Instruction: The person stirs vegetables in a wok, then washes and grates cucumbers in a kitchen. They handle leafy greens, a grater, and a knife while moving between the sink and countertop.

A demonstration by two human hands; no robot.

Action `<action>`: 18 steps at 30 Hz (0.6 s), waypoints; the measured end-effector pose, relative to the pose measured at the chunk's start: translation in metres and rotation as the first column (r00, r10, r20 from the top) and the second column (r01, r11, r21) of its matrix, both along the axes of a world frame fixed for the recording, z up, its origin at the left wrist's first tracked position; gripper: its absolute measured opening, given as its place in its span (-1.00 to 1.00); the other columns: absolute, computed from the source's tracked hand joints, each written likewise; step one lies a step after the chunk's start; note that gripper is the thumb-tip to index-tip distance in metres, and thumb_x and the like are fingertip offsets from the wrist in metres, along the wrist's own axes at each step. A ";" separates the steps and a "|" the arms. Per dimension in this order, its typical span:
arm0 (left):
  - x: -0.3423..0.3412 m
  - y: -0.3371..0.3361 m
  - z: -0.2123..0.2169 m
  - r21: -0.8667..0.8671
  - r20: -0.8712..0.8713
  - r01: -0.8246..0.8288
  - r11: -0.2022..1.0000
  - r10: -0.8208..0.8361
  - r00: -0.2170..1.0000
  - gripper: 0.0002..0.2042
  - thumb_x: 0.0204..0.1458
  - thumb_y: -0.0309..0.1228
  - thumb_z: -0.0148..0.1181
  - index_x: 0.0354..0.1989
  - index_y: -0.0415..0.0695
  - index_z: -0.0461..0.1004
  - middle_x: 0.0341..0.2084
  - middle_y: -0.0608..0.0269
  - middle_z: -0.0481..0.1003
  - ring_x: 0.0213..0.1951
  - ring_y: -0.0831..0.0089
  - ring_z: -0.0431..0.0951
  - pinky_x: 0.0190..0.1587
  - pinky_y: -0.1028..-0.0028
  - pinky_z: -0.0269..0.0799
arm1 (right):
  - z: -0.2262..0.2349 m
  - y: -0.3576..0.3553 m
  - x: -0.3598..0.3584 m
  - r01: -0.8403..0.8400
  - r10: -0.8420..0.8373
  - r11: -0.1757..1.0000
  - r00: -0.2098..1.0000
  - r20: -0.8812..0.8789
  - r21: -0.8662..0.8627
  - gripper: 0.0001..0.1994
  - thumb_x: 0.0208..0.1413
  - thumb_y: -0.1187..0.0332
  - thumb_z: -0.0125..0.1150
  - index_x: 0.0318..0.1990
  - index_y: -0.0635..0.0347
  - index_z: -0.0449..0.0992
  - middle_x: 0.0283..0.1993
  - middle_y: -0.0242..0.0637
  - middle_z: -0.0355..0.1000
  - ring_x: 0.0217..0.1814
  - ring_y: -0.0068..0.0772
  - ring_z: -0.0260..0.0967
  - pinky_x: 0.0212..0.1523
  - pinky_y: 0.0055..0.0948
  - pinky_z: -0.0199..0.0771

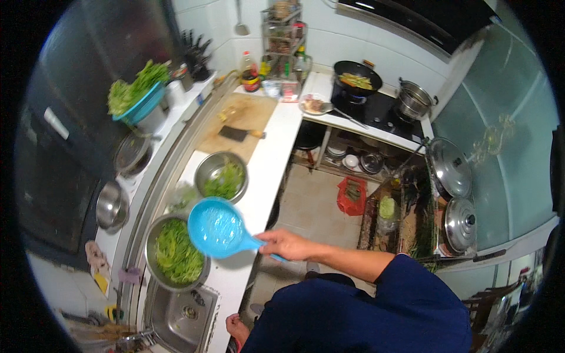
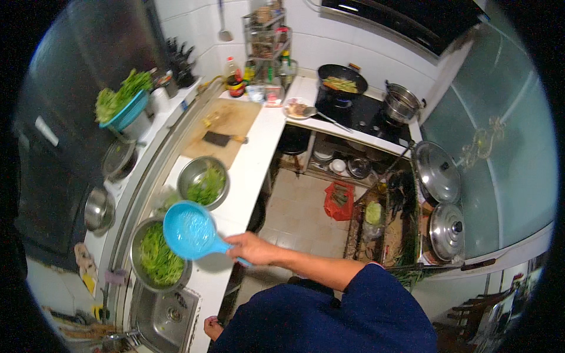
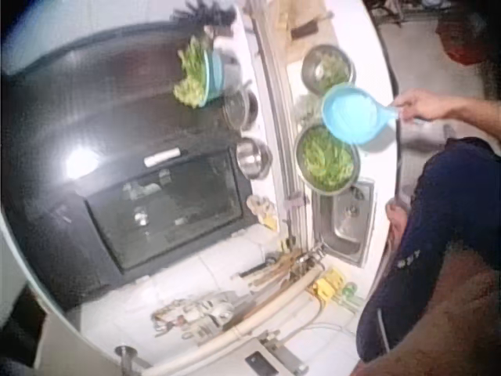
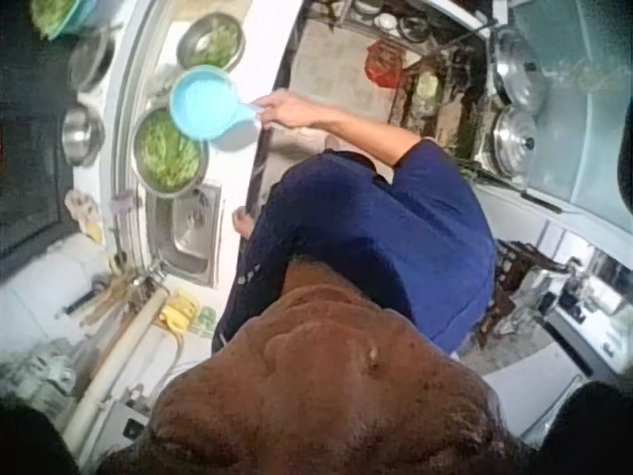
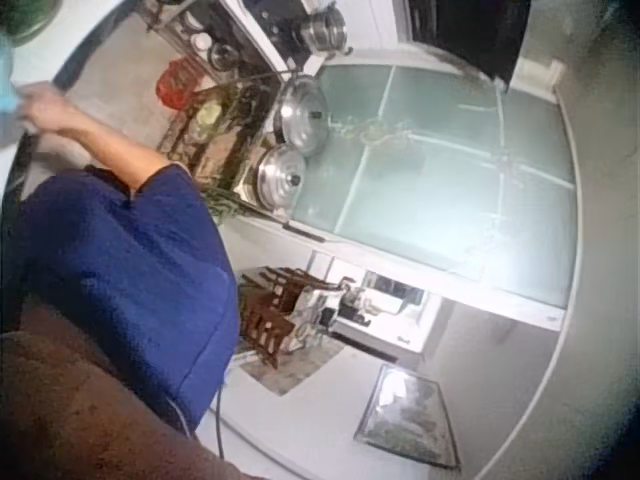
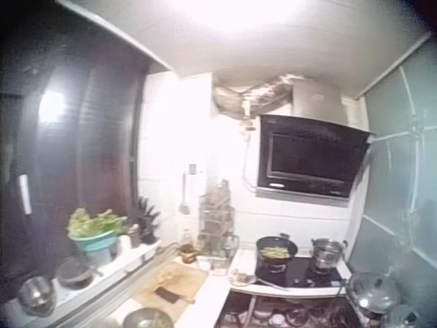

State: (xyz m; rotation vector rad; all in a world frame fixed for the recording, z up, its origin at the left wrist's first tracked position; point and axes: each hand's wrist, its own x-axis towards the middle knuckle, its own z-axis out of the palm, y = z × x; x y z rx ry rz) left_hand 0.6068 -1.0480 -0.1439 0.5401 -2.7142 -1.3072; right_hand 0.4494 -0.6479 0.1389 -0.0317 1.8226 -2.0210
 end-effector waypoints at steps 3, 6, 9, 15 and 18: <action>-0.052 0.084 0.031 0.186 0.031 0.080 0.979 -0.087 0.996 -0.84 0.08 -0.64 -0.05 -0.38 -0.29 0.51 -0.46 0.15 0.52 -0.39 0.38 0.50 -0.27 0.42 0.45 | 0.032 0.104 -0.003 0.266 -0.267 0.963 0.964 0.018 0.049 -0.68 0.30 0.35 0.11 0.17 0.15 0.51 -0.44 -0.42 0.41 -0.52 -0.63 0.32 -0.50 -0.57 0.37; -0.107 0.151 0.055 0.214 0.007 0.179 0.960 -0.185 0.983 -0.81 0.08 -0.67 -0.09 -0.38 -0.30 0.51 -0.46 0.16 0.54 -0.39 0.40 0.50 -0.26 0.44 0.45 | 0.035 0.206 -0.017 0.460 -0.461 0.887 0.886 0.051 0.039 -0.67 0.31 0.38 0.12 0.20 0.14 0.50 -0.40 -0.47 0.42 -0.45 -0.66 0.32 -0.48 -0.60 0.33; -0.149 0.191 0.051 0.217 -0.077 0.298 0.930 -0.288 0.955 -0.76 0.09 -0.69 -0.15 -0.36 -0.30 0.53 -0.46 0.17 0.55 -0.40 0.41 0.50 -0.27 0.46 0.45 | 0.044 0.290 -0.035 0.677 -0.680 0.731 0.733 0.017 0.081 -0.74 0.31 0.41 0.09 0.09 0.23 0.53 -0.41 -0.41 0.42 -0.49 -0.62 0.33 -0.49 -0.59 0.34; -0.231 0.304 0.032 0.417 -0.061 0.385 0.824 -0.397 0.916 -0.73 0.09 -0.72 -0.18 -0.35 -0.31 0.54 -0.45 0.23 0.53 -0.39 0.49 0.47 -0.28 0.51 0.42 | 0.050 0.472 -0.070 0.877 -0.880 0.463 0.472 -0.049 0.128 -0.84 0.25 0.43 0.15 -0.11 0.29 0.55 -0.46 -0.35 0.44 -0.57 -0.56 0.32 -0.55 -0.47 0.31; -0.280 0.356 0.040 0.468 -0.042 0.438 0.767 -0.475 0.879 -0.79 0.28 -0.56 -0.05 -0.27 -0.27 0.56 -0.42 0.28 0.52 -0.37 0.52 0.47 -0.27 0.53 0.40 | 0.053 0.547 -0.089 0.899 -0.913 0.352 0.391 -0.117 0.260 -0.86 0.26 0.44 0.13 -0.16 0.35 0.53 -0.49 -0.32 0.43 -0.60 -0.50 0.30 -0.57 -0.42 0.28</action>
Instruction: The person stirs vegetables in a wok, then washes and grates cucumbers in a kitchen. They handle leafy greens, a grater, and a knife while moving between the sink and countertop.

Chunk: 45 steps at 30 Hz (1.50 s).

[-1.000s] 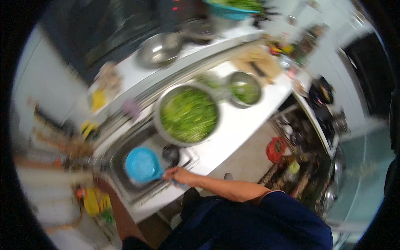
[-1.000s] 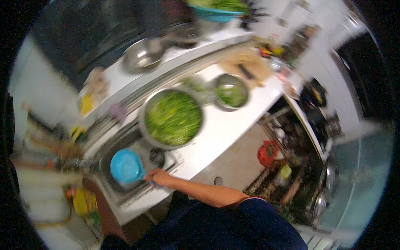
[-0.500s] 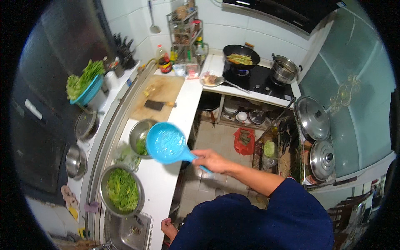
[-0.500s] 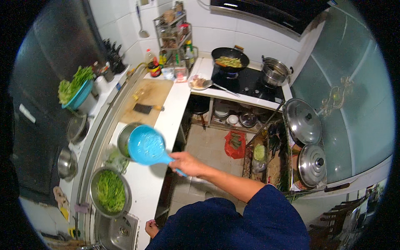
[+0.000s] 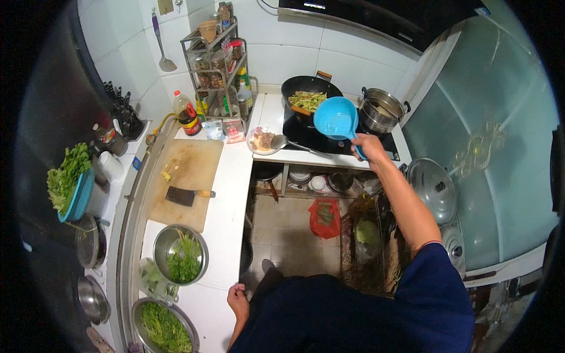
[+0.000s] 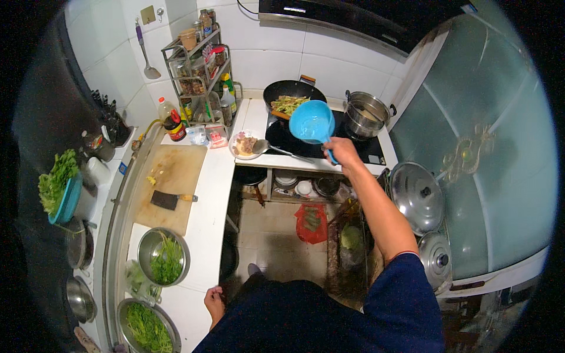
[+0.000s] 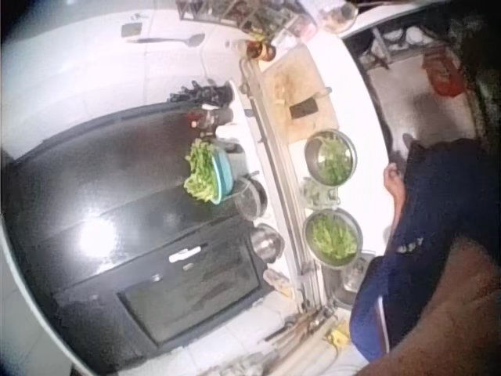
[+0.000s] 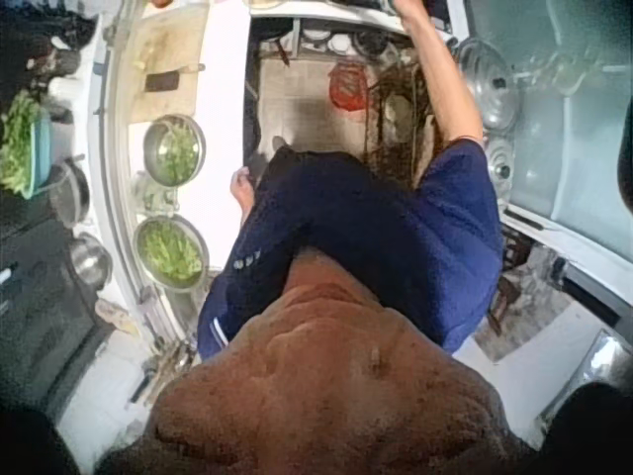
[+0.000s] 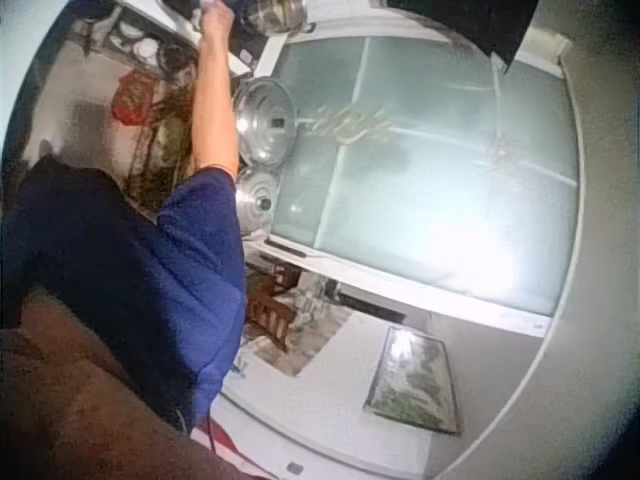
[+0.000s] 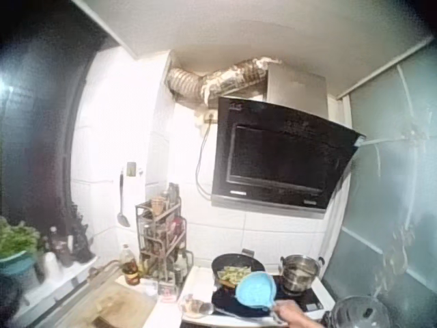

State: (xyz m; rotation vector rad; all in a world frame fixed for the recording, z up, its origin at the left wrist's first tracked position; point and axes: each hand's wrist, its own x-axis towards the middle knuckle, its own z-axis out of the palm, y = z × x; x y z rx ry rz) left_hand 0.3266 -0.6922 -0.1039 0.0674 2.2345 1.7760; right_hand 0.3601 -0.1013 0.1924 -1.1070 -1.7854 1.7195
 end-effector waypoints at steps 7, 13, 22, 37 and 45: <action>-0.108 0.086 0.026 -0.020 0.078 0.131 0.991 -0.129 0.989 -0.77 0.37 -0.40 -0.01 -0.14 -0.24 0.57 -0.45 0.28 0.52 -0.45 0.55 0.46 -0.37 0.53 0.40 | -0.002 0.143 -0.062 0.125 -0.161 0.972 0.971 0.175 0.201 -0.87 0.18 0.44 0.19 -0.40 0.28 0.51 -0.54 -0.26 0.42 -0.65 -0.39 0.31 -0.68 -0.34 0.19; -0.151 0.115 0.023 -0.029 0.104 0.070 0.997 -0.066 0.992 -0.79 0.34 -0.37 0.06 -0.08 -0.27 0.53 -0.43 0.23 0.54 -0.40 0.51 0.51 -0.32 0.50 0.48 | -0.043 0.242 -0.108 -0.016 -0.132 0.910 0.936 0.327 0.414 -0.86 0.10 0.43 0.20 -0.31 0.37 0.57 -0.47 -0.19 0.49 -0.48 -0.33 0.40 -0.41 -0.27 0.36; -0.156 0.199 0.015 -0.032 0.247 -0.130 0.991 0.134 0.960 -0.80 0.32 -0.40 0.12 -0.04 -0.28 0.51 -0.40 0.22 0.56 -0.41 0.52 0.50 -0.35 0.51 0.45 | -0.091 0.310 -0.169 -0.332 0.048 0.790 0.872 0.488 0.516 -0.70 0.07 0.27 0.21 -0.12 0.26 0.66 -0.33 0.04 0.55 -0.28 0.10 0.51 -0.19 0.02 0.49; -0.175 0.286 0.042 0.033 0.238 -0.158 0.987 0.146 0.960 -0.82 0.33 -0.38 0.13 -0.06 -0.24 0.50 -0.44 0.24 0.54 -0.52 0.55 0.45 -0.46 0.51 0.39 | -0.120 0.404 -0.260 -0.174 -0.276 0.560 0.883 0.381 0.810 -0.54 0.27 0.19 0.08 0.25 0.18 0.47 -0.17 -0.13 0.58 -0.29 -0.07 0.48 -0.35 0.07 0.50; -0.192 0.288 0.035 0.031 0.260 -0.142 0.989 0.129 0.957 -0.79 0.32 -0.32 0.16 -0.09 -0.24 0.51 -0.46 0.27 0.53 -0.52 0.56 0.43 -0.44 0.52 0.39 | -0.053 0.382 -0.218 -0.210 -0.321 0.553 0.839 0.439 0.806 -0.61 0.18 0.28 0.17 0.15 0.13 0.55 -0.21 -0.02 0.59 -0.19 0.13 0.55 -0.18 0.12 0.55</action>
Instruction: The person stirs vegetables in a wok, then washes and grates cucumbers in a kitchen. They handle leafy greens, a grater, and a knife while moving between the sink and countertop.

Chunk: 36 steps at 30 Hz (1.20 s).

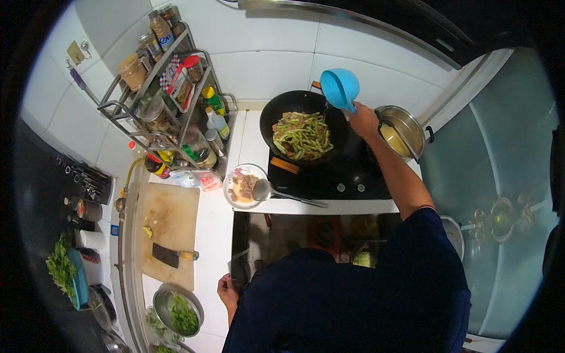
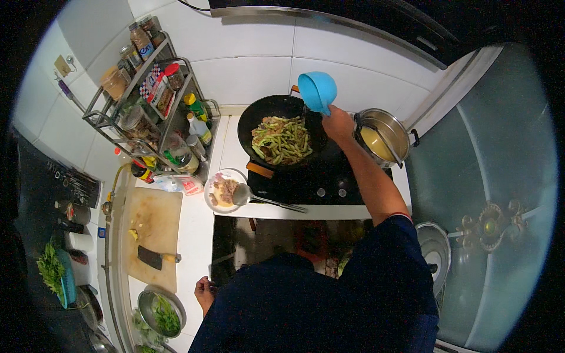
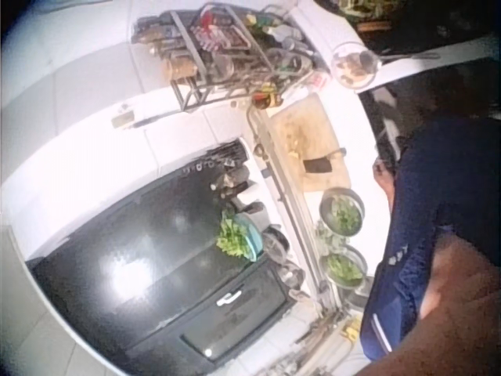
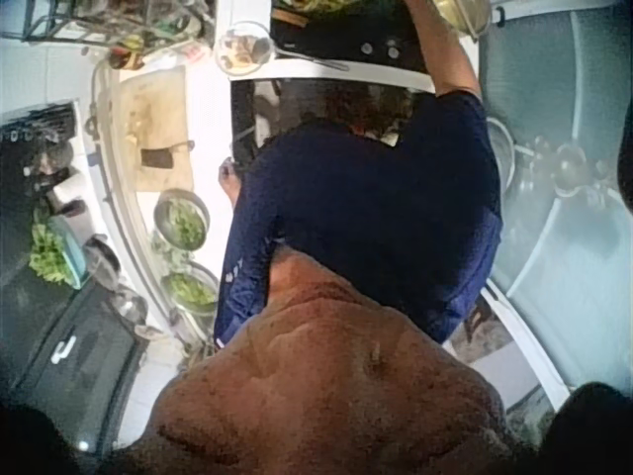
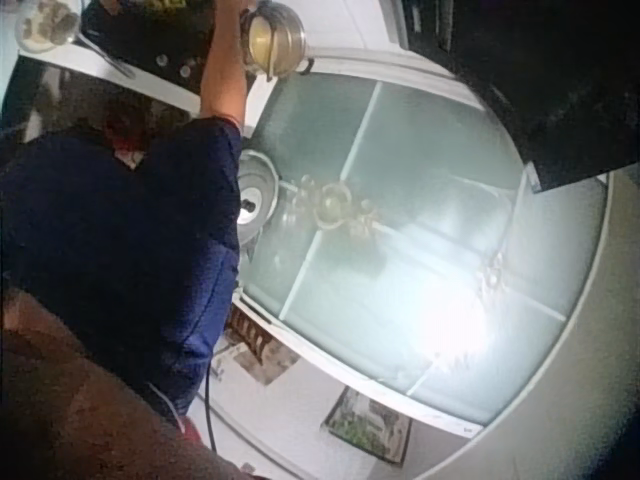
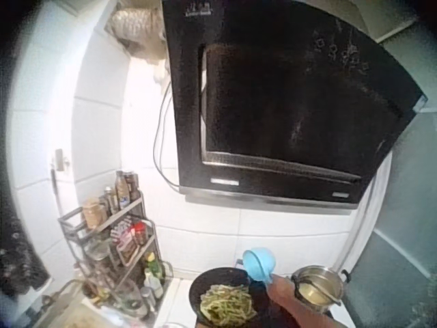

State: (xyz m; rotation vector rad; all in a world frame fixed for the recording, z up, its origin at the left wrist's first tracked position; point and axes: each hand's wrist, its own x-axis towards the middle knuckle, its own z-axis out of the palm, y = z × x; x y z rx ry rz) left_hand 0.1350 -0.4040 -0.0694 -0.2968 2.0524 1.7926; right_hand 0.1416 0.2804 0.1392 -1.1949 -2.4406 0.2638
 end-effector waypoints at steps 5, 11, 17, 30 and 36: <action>-0.006 -0.006 -0.012 -0.059 -0.049 0.061 0.996 -0.064 0.997 -0.76 0.32 -0.27 0.17 -0.16 -0.23 0.54 -0.48 0.31 0.52 -0.51 0.58 0.41 -0.43 0.52 0.38 | 0.016 -0.015 0.026 -0.012 0.012 0.997 1.000 -0.002 0.072 -0.59 0.14 0.38 0.14 0.18 -0.03 0.54 -0.09 0.01 0.57 -0.02 0.16 0.51 -0.01 0.08 0.50; -0.010 0.000 -0.013 -0.052 -0.068 0.165 0.985 -0.169 0.983 -0.76 0.33 -0.28 0.15 -0.14 -0.24 0.55 -0.47 0.35 0.50 -0.51 0.59 0.38 -0.44 0.54 0.32 | 0.021 -0.018 0.042 -0.050 0.051 0.976 0.999 0.002 0.214 -0.58 0.15 0.39 0.11 0.19 -0.01 0.48 -0.12 -0.03 0.53 -0.05 0.13 0.49 -0.04 0.09 0.47; -0.009 0.008 -0.020 -0.079 -0.148 0.043 0.996 -0.054 0.988 -0.89 0.24 -0.49 0.19 -0.13 -0.24 0.56 -0.40 0.32 0.51 -0.41 0.57 0.39 -0.32 0.54 0.34 | 0.025 -0.025 0.040 -0.126 0.155 0.935 0.986 -0.064 0.331 -0.59 0.14 0.40 0.12 0.18 0.02 0.48 -0.21 -0.06 0.50 -0.17 0.10 0.50 -0.19 0.08 0.47; 0.026 0.000 0.018 -0.364 0.015 -0.036 0.931 0.045 0.999 -0.80 0.17 -0.29 0.28 -0.21 -0.16 0.67 -0.40 0.14 0.66 -0.34 0.38 0.65 -0.23 0.38 0.51 | 0.013 -0.118 0.013 -0.477 0.068 0.591 0.833 -0.550 -0.650 -0.72 0.37 0.16 0.14 -0.01 0.20 0.54 -0.27 -0.29 0.55 -0.39 -0.58 0.46 -0.39 -0.47 0.47; 0.042 -0.021 -0.016 -0.316 0.052 -0.031 0.948 0.049 0.997 -0.73 0.24 -0.20 0.21 -0.14 -0.15 0.65 -0.41 0.19 0.64 -0.39 0.40 0.58 -0.26 0.36 0.48 | -0.003 -0.287 -0.043 -0.582 0.355 0.135 0.784 -0.509 -0.802 -0.73 0.36 0.16 0.10 -0.18 0.19 0.54 -0.39 -0.25 0.54 -0.50 -0.52 0.40 -0.44 -0.39 0.43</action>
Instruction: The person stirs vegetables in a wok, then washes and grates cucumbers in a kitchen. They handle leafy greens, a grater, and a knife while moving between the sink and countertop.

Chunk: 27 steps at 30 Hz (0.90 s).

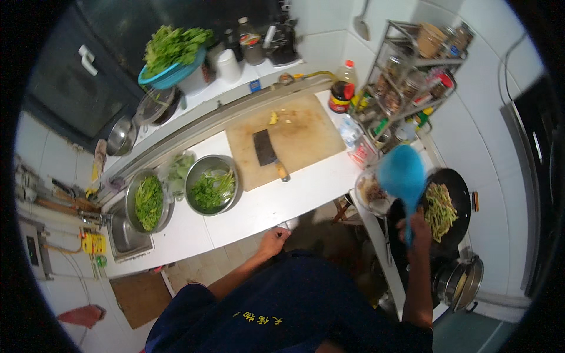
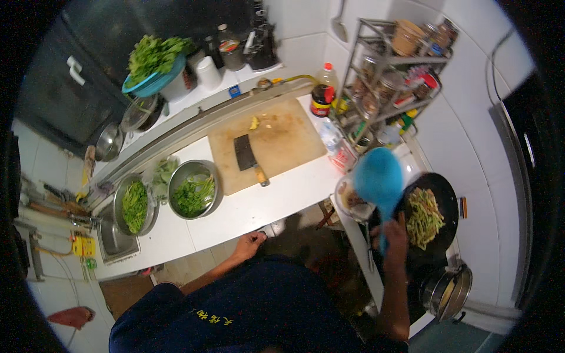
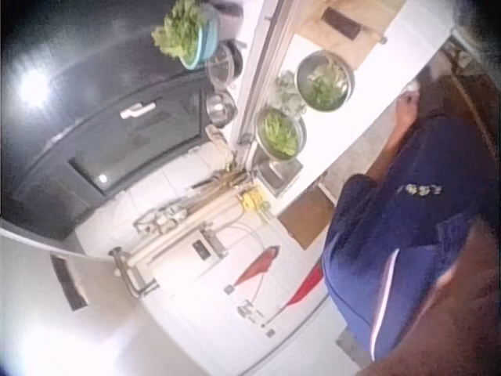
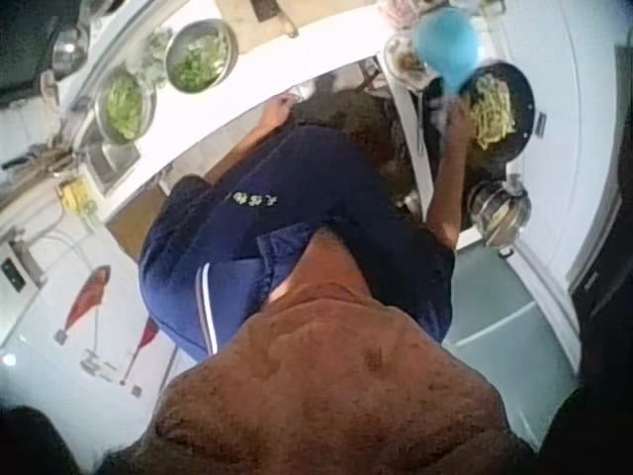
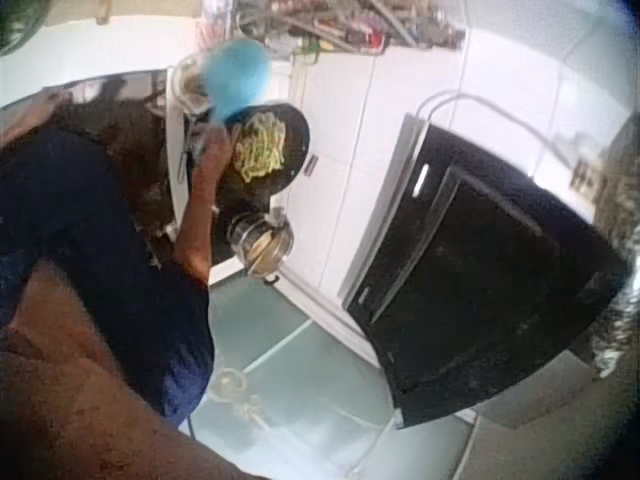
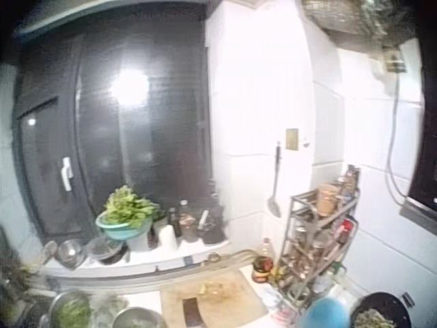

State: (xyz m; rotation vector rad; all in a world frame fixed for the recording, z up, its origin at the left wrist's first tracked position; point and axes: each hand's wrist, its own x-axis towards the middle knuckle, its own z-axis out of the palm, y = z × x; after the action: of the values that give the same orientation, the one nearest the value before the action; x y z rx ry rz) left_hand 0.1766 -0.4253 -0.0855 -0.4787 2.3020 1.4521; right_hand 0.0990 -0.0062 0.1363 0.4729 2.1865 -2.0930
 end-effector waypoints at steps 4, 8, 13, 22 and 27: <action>-0.001 -0.029 -0.005 0.121 -0.050 -0.105 0.987 0.112 0.992 -0.72 0.26 -0.19 0.19 -0.09 -0.14 0.63 -0.41 0.23 0.63 -0.39 0.42 0.57 -0.23 0.39 0.47 | -0.039 -0.126 -0.059 -0.350 0.360 0.933 0.917 0.170 -0.087 -0.60 0.20 0.28 0.31 0.11 0.31 0.47 -0.35 -0.29 0.54 -0.46 -0.58 0.42 -0.47 -0.51 0.39; 0.010 -0.076 0.002 0.120 0.056 -0.175 0.977 0.169 0.984 -0.67 0.26 -0.12 0.17 -0.13 -0.15 0.65 -0.47 0.22 0.61 -0.40 0.44 0.56 -0.25 0.42 0.46 | -0.086 -0.258 -0.137 -0.565 0.564 0.822 0.789 0.243 -0.071 -0.53 0.11 0.40 0.39 0.14 0.37 0.41 -0.31 -0.18 0.57 -0.45 -0.50 0.45 -0.50 -0.51 0.38; 0.028 -0.131 0.008 0.112 0.130 -0.263 0.958 0.248 0.960 -0.60 0.25 -0.06 0.18 -0.18 -0.21 0.64 -0.51 0.19 0.60 -0.43 0.44 0.55 -0.30 0.42 0.46 | -0.165 -0.402 -0.243 -0.751 0.735 0.655 0.660 0.154 0.087 -0.61 -0.03 0.40 0.45 -0.01 0.23 0.57 -0.33 -0.32 0.55 -0.46 -0.53 0.41 -0.49 -0.46 0.39; 0.032 -0.180 0.017 0.086 0.175 -0.261 0.962 0.243 0.954 -0.71 0.21 -0.25 0.25 -0.18 -0.28 0.60 -0.42 0.13 0.63 -0.37 0.39 0.61 -0.26 0.36 0.51 | -0.204 -0.459 -0.315 -0.174 0.590 0.527 0.779 -0.212 0.832 -0.55 -0.13 0.21 0.42 -0.05 0.22 0.60 0.10 0.12 0.47 0.15 0.16 0.40 0.16 0.09 0.38; -0.012 -0.166 0.026 0.131 0.046 0.012 0.991 -0.018 0.999 -0.78 0.18 -0.36 0.27 -0.15 -0.29 0.61 -0.35 0.12 0.64 -0.33 0.37 0.61 -0.22 0.33 0.53 | -0.164 -0.404 -0.232 -0.154 0.479 0.610 0.853 -0.207 0.777 -0.52 0.02 0.15 0.39 0.07 0.17 0.49 0.13 0.03 0.40 0.23 0.13 0.33 0.18 0.01 0.39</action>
State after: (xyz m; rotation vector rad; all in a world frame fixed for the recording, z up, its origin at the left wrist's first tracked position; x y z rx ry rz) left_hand 0.1648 -0.5914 -0.0594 -0.4516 2.1532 1.5560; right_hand -0.1328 -0.4105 -0.0277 -0.3768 3.0291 -1.0819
